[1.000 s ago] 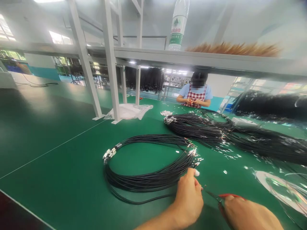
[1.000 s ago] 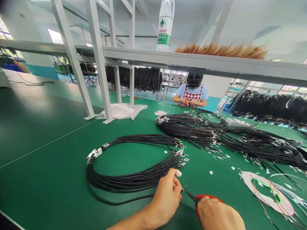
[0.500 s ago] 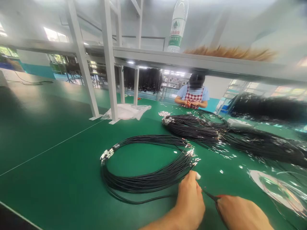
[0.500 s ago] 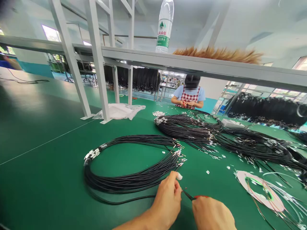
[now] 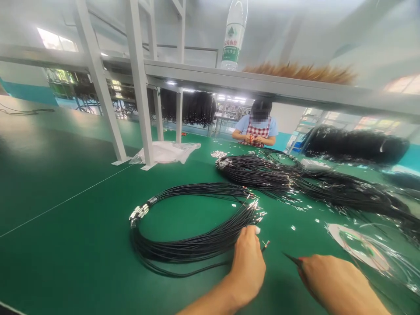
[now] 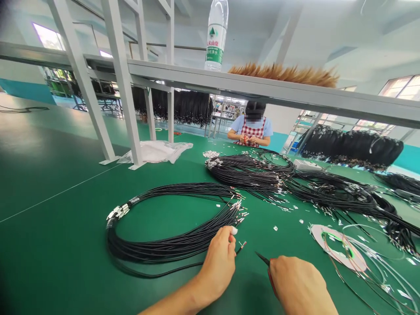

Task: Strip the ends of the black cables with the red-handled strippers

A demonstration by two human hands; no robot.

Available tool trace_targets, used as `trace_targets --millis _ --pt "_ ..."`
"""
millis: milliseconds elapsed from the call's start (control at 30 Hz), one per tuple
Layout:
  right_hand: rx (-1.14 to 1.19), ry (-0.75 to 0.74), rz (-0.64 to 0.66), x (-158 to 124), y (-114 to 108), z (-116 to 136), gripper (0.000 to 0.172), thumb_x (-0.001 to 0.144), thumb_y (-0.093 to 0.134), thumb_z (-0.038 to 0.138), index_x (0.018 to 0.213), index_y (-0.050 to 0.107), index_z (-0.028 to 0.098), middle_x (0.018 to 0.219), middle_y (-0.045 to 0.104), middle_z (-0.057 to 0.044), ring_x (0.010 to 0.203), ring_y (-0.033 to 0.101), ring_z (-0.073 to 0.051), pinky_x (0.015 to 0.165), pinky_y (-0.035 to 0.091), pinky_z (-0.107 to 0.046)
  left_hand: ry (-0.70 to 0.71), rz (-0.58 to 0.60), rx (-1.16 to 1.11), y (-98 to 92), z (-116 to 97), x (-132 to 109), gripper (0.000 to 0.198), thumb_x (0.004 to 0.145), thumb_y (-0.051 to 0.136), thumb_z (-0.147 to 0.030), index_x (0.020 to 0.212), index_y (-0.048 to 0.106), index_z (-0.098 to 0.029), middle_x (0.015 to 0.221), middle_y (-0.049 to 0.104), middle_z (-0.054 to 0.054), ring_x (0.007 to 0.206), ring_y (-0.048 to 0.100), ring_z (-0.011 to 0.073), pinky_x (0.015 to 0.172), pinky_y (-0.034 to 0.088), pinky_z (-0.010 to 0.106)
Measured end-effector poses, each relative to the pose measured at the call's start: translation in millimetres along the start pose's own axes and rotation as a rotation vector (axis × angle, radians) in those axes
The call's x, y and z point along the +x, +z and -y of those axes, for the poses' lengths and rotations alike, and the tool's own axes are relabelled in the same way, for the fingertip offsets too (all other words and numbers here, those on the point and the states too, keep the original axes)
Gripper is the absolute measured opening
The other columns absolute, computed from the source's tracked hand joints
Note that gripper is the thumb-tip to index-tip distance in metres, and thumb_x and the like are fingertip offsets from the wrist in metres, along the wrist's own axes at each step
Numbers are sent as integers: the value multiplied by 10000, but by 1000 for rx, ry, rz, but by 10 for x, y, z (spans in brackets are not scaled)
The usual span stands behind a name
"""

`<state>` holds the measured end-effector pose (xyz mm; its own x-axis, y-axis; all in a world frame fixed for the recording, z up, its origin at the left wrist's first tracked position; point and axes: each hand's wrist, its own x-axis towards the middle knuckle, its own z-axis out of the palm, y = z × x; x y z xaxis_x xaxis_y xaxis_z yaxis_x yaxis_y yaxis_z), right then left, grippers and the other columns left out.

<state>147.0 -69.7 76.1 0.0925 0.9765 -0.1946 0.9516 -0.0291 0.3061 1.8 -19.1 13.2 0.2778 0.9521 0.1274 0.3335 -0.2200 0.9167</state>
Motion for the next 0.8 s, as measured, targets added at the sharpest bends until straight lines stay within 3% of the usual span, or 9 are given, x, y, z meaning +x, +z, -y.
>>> trace_targets --millis 233,500,633,733,800 --pt "44 -6 -92 23 231 -210 317 878 471 184 687 725 163 682 729 -140 669 713 -341 507 472 -341 -122 49 -107 -35 28 128 122 751 592 -188 864 620 -153 785 592 20 688 513 142 655 390 250" --pt "273 -15 -89 41 429 -374 302 843 508 236 590 662 175 595 671 -100 569 671 -281 452 283 -271 -118 97 -135 58 -24 131 99 747 534 -194 683 598 -155 613 551 -20 568 465 111 549 331 223" --pt "424 -77 -45 -47 394 -406 365 800 548 224 441 492 194 441 423 31 419 463 -144 449 182 -259 -211 183 -224 28 -127 -30 90 734 517 -206 682 564 -150 606 554 -13 496 435 91 489 316 215" --pt "557 -138 23 -196 328 -410 374 752 563 202 446 350 195 455 274 71 440 280 -101 452 162 -253 -296 252 -234 -36 -216 -256 90 728 528 -227 681 549 -153 541 522 -28 431 419 78 443 301 204" --pt "647 -218 109 -325 327 -403 353 732 548 198 468 313 193 483 242 74 471 233 -95 447 155 -241 -330 290 -236 -80 -233 -450 91 725 541 -238 690 549 -154 517 506 -34 426 438 81 434 318 195"
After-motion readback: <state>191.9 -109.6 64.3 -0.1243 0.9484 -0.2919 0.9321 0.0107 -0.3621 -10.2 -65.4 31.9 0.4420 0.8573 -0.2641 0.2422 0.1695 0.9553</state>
